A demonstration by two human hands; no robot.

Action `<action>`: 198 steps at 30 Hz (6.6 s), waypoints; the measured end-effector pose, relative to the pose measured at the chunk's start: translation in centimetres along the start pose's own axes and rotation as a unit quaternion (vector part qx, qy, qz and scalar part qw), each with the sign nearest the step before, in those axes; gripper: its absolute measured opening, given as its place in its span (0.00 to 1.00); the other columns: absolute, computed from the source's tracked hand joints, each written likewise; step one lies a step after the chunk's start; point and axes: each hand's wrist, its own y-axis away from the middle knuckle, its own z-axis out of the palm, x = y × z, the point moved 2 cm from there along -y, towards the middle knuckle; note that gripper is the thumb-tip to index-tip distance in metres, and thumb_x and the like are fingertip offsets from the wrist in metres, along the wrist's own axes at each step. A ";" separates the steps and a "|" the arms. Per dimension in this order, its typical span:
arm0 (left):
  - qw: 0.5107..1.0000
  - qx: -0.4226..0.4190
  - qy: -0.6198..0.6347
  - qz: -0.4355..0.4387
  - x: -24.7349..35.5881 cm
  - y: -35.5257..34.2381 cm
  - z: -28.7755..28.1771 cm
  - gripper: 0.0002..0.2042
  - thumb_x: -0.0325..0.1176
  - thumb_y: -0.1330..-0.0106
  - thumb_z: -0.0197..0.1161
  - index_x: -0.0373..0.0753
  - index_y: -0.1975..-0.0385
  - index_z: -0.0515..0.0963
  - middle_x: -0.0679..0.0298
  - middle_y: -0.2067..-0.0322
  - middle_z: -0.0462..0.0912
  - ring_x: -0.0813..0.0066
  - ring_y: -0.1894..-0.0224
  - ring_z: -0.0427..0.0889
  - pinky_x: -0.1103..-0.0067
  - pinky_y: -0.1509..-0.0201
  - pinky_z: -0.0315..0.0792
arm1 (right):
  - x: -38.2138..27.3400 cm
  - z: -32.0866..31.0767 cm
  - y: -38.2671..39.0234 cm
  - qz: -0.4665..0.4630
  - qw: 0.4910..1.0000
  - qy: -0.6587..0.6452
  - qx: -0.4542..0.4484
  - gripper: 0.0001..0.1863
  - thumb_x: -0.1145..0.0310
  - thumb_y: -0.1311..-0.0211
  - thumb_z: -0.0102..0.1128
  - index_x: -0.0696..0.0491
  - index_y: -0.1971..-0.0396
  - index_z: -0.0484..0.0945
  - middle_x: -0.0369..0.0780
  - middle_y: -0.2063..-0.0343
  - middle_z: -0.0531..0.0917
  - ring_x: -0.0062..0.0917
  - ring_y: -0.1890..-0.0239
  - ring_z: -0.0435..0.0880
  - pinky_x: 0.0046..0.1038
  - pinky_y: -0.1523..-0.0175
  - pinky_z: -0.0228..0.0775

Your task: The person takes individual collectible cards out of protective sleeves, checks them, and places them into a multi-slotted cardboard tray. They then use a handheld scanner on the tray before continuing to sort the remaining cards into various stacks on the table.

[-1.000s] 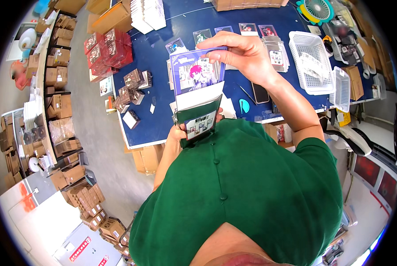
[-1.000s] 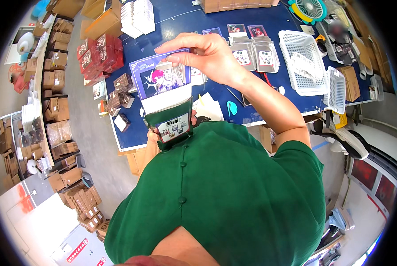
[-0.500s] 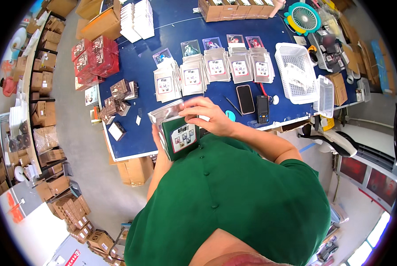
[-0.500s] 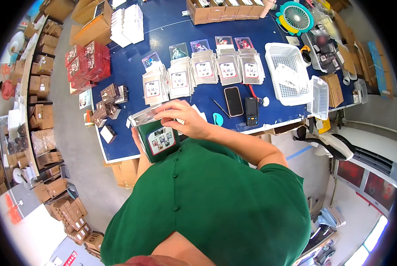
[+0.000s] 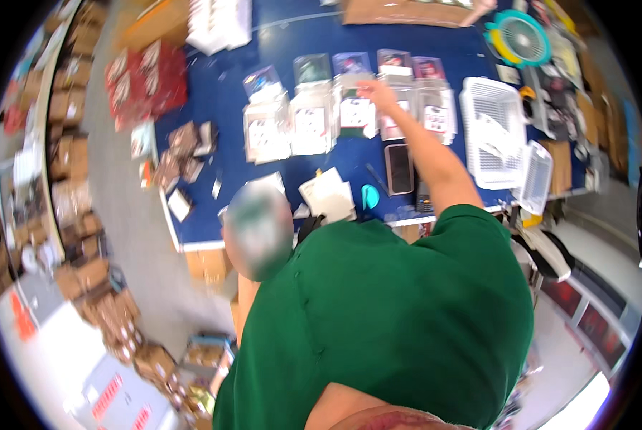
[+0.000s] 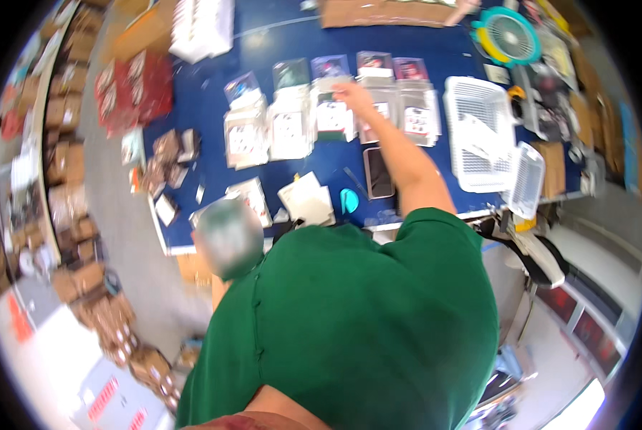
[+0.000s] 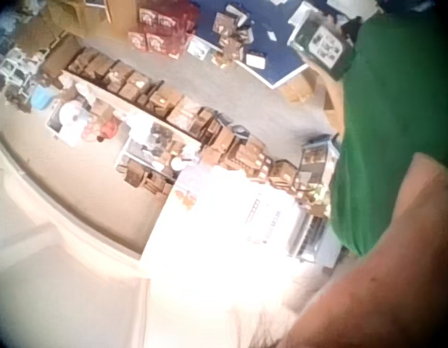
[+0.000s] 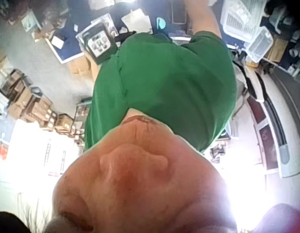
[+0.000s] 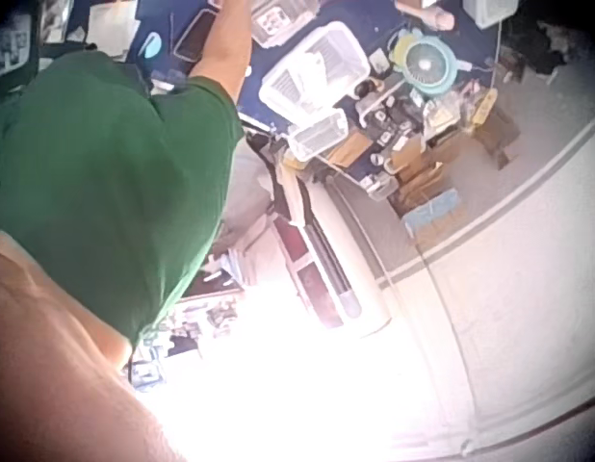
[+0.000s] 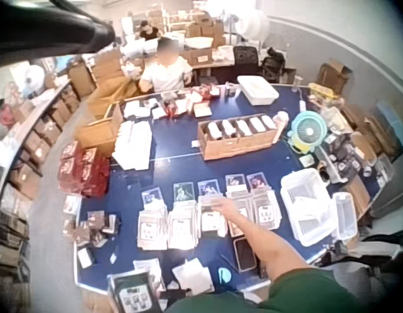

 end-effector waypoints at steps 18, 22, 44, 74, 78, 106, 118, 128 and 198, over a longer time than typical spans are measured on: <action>0.876 -0.106 -0.470 -0.005 -1.5 2.9 7.5 0.58 0.53 0.54 0.73 0.36 0.26 0.46 0.53 0.33 0.65 0.62 0.33 0.68 0.67 0.29 0.64 | -34.1 -8.9 24.6 -0.413 0.858 -0.247 -0.178 0.03 0.73 0.40 0.62 0.54 0.67 0.81 0.38 0.69 0.81 0.32 0.66 0.82 0.30 0.62 0.74; 0.880 -0.050 -0.472 -0.002 -1.5 4.8 7.4 0.55 0.55 0.59 0.73 0.34 0.31 0.55 0.49 0.41 0.71 0.56 0.39 0.75 0.66 0.34 0.71 | -36.0 -9.4 26.4 -0.438 0.869 -0.169 -0.158 0.09 0.78 0.45 0.59 0.56 0.64 0.81 0.39 0.71 0.78 0.33 0.67 0.78 0.30 0.61 0.71; 0.899 -0.121 -0.418 -0.054 -5.4 5.2 6.9 0.61 0.51 0.67 0.74 0.34 0.27 0.51 0.50 0.40 0.70 0.58 0.44 0.78 0.69 0.33 0.68 | -34.9 -11.9 31.7 -0.345 0.917 0.001 -0.201 0.06 0.68 0.44 0.67 0.52 0.73 0.79 0.34 0.74 0.79 0.30 0.66 0.81 0.33 0.65 0.71; 0.931 -0.075 -0.343 -0.103 -24.2 -8.7 10.0 0.54 0.59 0.61 0.77 0.27 0.37 0.64 0.46 0.39 0.68 0.57 0.42 0.74 0.69 0.34 0.69 | -15.4 -27.9 24.0 -0.481 0.843 -0.168 0.174 0.06 0.72 0.46 0.69 0.52 0.68 0.83 0.36 0.70 0.79 0.31 0.64 0.78 0.30 0.60 0.71; 0.925 -0.054 -0.366 -0.091 -24.3 -7.7 10.7 0.50 0.57 0.60 0.75 0.27 0.39 0.66 0.50 0.38 0.68 0.61 0.42 0.74 0.72 0.35 0.68 | -15.8 -27.0 25.5 -0.472 0.840 -0.142 0.228 0.07 0.70 0.49 0.71 0.53 0.71 0.82 0.36 0.71 0.79 0.31 0.65 0.78 0.30 0.62 0.71; 0.951 0.181 -0.238 0.073 -18.7 -9.4 4.2 0.36 0.66 0.34 0.49 0.40 0.40 0.71 0.55 0.49 0.80 0.60 0.52 0.82 0.64 0.49 0.78 | -10.4 -15.7 24.8 -0.172 0.862 -0.459 -0.128 0.17 0.72 0.41 0.67 0.53 0.52 0.77 0.42 0.47 0.77 0.27 0.51 0.83 0.29 0.40 0.69; 0.964 0.066 -0.250 0.055 -20.5 -9.3 6.9 0.50 0.67 0.42 0.55 0.36 0.28 0.52 0.42 0.35 0.64 0.49 0.38 0.72 0.58 0.34 0.69 | 5.6 -10.1 6.1 -0.149 0.987 0.023 0.064 0.20 0.63 0.38 0.63 0.51 0.47 0.80 0.47 0.45 0.78 0.38 0.55 0.84 0.34 0.48 0.75; 0.904 0.044 -0.424 0.017 -21.2 -4.6 9.0 0.53 0.59 0.59 0.71 0.37 0.32 0.59 0.47 0.44 0.74 0.54 0.45 0.78 0.62 0.37 0.73 | -18.2 -19.7 24.7 -0.371 0.844 -0.308 -0.235 0.05 0.71 0.36 0.61 0.56 0.65 0.82 0.37 0.69 0.80 0.23 0.66 0.82 0.25 0.61 0.72; 0.920 0.023 -0.390 0.026 -22.1 -7.2 9.2 0.55 0.53 0.59 0.73 0.36 0.29 0.55 0.45 0.42 0.72 0.55 0.41 0.76 0.66 0.30 0.67 | -13.1 -20.4 19.6 -0.314 0.868 -0.330 -0.195 0.07 0.70 0.37 0.64 0.56 0.63 0.84 0.36 0.67 0.83 0.21 0.64 0.80 0.25 0.58 0.71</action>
